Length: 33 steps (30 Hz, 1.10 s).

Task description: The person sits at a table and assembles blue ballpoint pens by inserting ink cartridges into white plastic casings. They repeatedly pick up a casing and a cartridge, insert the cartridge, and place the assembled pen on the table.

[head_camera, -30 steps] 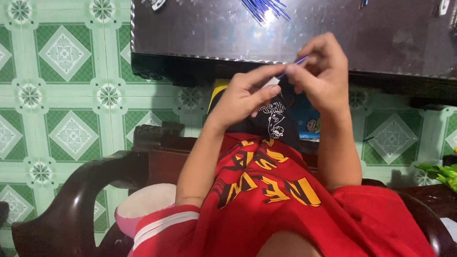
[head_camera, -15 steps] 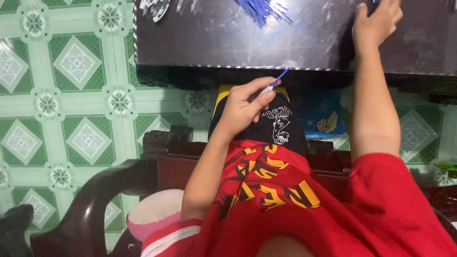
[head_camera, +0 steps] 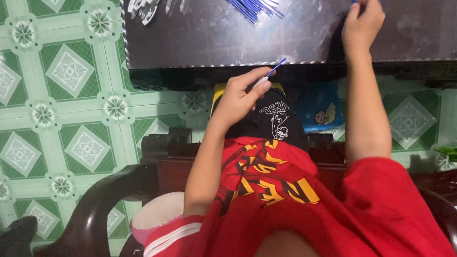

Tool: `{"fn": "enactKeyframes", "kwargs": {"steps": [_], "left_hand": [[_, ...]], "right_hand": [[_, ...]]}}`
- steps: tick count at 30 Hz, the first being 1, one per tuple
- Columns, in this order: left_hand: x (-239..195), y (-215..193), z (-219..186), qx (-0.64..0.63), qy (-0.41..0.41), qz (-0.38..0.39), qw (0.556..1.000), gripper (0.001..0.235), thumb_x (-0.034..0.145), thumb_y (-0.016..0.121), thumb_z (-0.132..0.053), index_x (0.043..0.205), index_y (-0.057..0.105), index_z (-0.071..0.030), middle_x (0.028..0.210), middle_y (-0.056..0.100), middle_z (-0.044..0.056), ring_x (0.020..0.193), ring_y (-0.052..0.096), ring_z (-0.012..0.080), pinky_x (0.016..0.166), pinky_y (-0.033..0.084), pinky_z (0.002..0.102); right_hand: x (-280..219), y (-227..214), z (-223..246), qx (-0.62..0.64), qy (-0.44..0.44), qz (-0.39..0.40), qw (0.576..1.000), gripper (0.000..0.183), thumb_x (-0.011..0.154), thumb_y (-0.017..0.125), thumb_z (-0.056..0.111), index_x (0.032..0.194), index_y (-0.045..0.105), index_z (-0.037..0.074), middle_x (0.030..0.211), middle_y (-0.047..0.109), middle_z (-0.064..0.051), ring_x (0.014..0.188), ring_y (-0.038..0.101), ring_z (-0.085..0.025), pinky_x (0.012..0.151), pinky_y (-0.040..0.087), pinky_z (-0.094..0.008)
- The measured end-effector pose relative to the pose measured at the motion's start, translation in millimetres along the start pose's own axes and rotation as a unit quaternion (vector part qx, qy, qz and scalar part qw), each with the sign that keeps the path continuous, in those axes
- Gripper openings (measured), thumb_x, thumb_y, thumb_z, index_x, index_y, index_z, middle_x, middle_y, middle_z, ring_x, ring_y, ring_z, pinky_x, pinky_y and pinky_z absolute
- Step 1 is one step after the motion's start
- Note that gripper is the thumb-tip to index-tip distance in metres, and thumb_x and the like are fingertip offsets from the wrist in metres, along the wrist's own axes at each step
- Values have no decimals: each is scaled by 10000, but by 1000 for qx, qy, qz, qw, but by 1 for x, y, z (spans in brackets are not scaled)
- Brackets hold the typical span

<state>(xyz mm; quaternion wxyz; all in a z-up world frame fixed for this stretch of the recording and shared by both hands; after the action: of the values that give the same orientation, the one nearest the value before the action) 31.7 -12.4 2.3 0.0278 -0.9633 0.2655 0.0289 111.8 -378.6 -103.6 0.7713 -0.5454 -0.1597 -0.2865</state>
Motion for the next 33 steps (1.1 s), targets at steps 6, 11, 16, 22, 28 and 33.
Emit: {"fn": "enactKeyframes", "kwargs": {"steps": [6,11,16,22,28,33], "left_hand": [[-8,-11,-29,164,146,-33,975,302,1066,587,-184,1315,651,-24,1224,737,127,1131,710,250,1017,515,359],[-35,-15,-61,312,239,-29,919,245,1114,574,-151,1348,609,-88,875,565,41,751,564,211,671,466,353],[-52,-10,-79,308,293,-19,905,264,1108,615,-90,1369,607,-50,846,563,55,713,544,201,645,446,357],[-55,7,-91,307,352,-20,884,280,1102,655,-75,1378,610,-63,851,598,55,683,547,196,631,455,353],[-55,12,-99,321,366,-24,873,271,1088,682,-54,1355,633,-63,842,598,60,667,520,207,609,436,355],[-51,16,-102,331,385,0,861,252,1080,681,-70,1329,643,-50,857,624,76,691,574,211,606,471,352]], "right_hand": [[-33,-116,121,334,-10,103,937,99,1040,567,-47,1018,664,-44,897,732,-154,832,717,-236,749,568,-383],[-45,-189,165,281,-127,135,942,137,1084,632,41,1016,677,-69,916,748,-168,836,713,-278,769,516,-393],[-42,-230,182,261,-187,117,940,205,1111,614,67,992,655,-93,906,718,-210,738,623,-295,702,463,-395],[-43,-262,193,259,-248,90,929,101,1046,612,-55,999,632,-142,912,714,-267,786,683,-403,756,527,-471],[-42,-274,180,266,-257,84,925,32,1015,648,-137,1003,643,-165,934,727,-290,840,722,-435,793,554,-498],[-44,-281,178,254,-244,101,930,14,1012,649,-144,1016,643,-157,967,732,-294,868,719,-446,829,550,-507]]}}
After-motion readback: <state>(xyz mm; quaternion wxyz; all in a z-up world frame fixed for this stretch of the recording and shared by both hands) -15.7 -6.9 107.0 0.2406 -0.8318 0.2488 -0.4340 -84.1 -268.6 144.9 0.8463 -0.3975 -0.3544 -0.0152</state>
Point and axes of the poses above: each hand's wrist, its own x-axis towards the middle knuckle, its own y-axis out of the palm, z = x × y, the point moved 3 cm from there along x, towards the middle knuckle
